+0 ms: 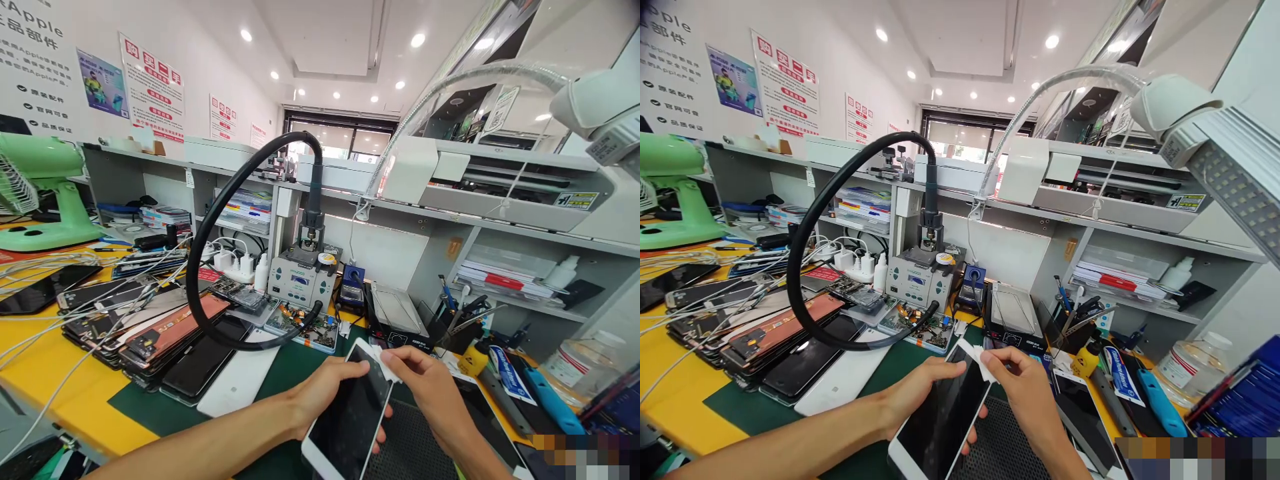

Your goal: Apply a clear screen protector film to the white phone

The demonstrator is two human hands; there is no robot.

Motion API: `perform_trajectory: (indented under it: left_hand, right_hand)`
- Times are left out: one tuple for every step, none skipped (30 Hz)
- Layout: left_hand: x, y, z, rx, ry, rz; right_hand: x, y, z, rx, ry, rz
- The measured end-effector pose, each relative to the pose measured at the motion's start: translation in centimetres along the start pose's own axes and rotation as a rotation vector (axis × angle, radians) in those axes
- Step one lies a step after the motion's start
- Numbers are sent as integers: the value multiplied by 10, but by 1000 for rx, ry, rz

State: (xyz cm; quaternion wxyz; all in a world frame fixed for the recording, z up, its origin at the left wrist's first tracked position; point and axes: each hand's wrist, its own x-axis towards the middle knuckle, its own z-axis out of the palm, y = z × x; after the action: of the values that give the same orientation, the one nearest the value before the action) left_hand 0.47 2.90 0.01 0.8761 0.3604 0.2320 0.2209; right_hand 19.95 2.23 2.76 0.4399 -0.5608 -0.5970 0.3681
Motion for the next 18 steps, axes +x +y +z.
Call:
perform_trajectory:
  left_hand:
    - [1, 0, -1, 7, 24, 42]
    - [2, 1, -1, 16, 51, 69]
    - [2, 1, 0, 25, 81, 80]
    - [2, 2, 1, 34, 113, 79]
    - [1, 3, 2, 41, 146, 72]
    - [1, 4, 4, 44, 174, 62]
    - [0, 5, 5, 42, 197, 58]
    - [-1, 6, 6, 36, 218, 61]
    - [-1, 7, 7, 30, 233, 70]
    - [-1, 8, 8, 29, 242, 86]
    - [-1, 9, 8, 36, 249, 113]
    - [0, 9, 8, 51, 254, 158]
    - [1, 10, 8, 69, 256, 212]
    - [2, 11, 7, 85, 251, 269]
    - [3, 12, 5, 91, 247, 322]
    - [4, 13, 4, 86, 248, 361]
    - [6, 14, 2, 76, 255, 381]
    - [7, 15, 0, 62, 269, 384]
  right_hand:
    - [0, 1, -1, -8, 6, -2]
    - [0, 3, -2, -10, 13, -3]
    - [1, 4, -1, -2, 21, 1]
    - [1, 5, 0, 15, 36, 6]
    - [1, 6, 1, 43, 55, 16]
    - [1, 6, 3, 80, 69, 30]
    - [1, 7, 5, 128, 70, 50]
    - [1, 8, 8, 177, 61, 71]
    - [2, 9, 10, 221, 44, 93]
    - [2, 10, 12, 257, 25, 111]
    - [2, 10, 14, 282, 2, 127]
    - [3, 11, 15, 292, -17, 138]
    - [3, 12, 16, 289, -36, 145]
    - [3, 13, 17, 278, -57, 146]
    - [2, 13, 17, 269, -81, 144]
    - [1, 14, 18, 259, -103, 139]
    - [0, 14, 18, 253, -121, 133]
    - [-1, 13, 19, 250, -135, 126]
